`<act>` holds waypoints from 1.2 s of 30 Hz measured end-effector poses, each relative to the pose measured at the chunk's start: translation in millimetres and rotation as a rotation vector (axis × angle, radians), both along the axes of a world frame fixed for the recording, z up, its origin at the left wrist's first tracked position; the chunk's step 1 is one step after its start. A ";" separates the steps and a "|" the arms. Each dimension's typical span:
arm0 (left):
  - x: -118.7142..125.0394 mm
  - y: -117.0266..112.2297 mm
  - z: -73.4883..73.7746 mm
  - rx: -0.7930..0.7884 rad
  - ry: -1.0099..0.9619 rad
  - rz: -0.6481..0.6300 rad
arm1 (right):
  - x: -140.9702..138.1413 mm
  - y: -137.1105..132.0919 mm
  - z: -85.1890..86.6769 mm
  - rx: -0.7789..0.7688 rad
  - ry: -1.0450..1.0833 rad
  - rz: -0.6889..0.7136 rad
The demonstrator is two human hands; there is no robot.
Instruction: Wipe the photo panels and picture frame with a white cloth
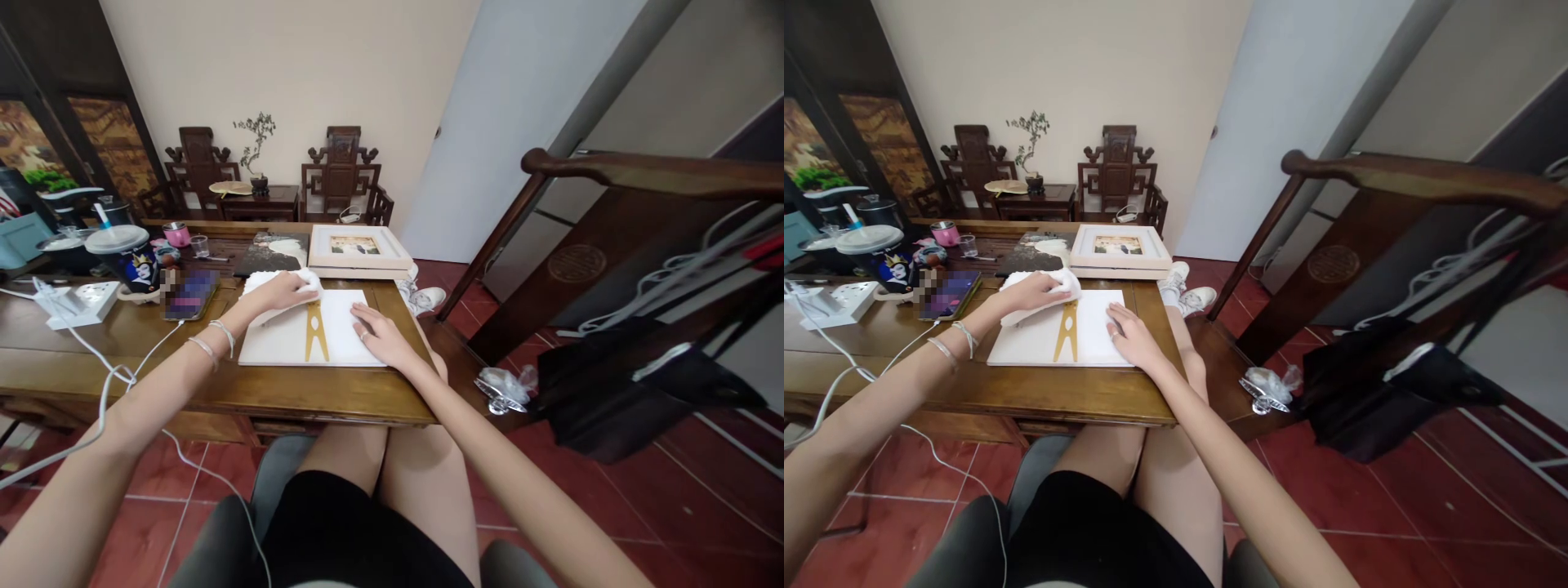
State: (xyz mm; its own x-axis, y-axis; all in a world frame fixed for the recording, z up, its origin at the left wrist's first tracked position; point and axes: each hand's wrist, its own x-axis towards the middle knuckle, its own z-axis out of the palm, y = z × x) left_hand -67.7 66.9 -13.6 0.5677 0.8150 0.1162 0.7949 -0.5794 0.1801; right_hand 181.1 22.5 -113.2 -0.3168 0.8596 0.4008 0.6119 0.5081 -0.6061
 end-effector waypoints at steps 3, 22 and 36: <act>-1.7 -3.2 1.0 0.022 0.041 -0.005 | -0.4 0.0 0.7 -0.003 0.003 -0.002; 47.8 -118.6 -23.0 0.297 0.330 -0.303 | -0.1 2.1 -1.0 0.025 0.000 0.008; 56.9 -81.3 -16.7 0.140 0.324 -0.177 | 1.4 2.6 -1.2 0.016 0.009 0.025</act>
State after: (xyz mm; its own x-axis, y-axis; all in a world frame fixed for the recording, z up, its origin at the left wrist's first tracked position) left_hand -10.8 -14.4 -30.3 0.7235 0.6903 0.0107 0.6832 -0.7137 -0.1546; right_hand 182.5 25.1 -114.3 -0.3339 0.8450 0.4177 0.5935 0.5327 -0.6033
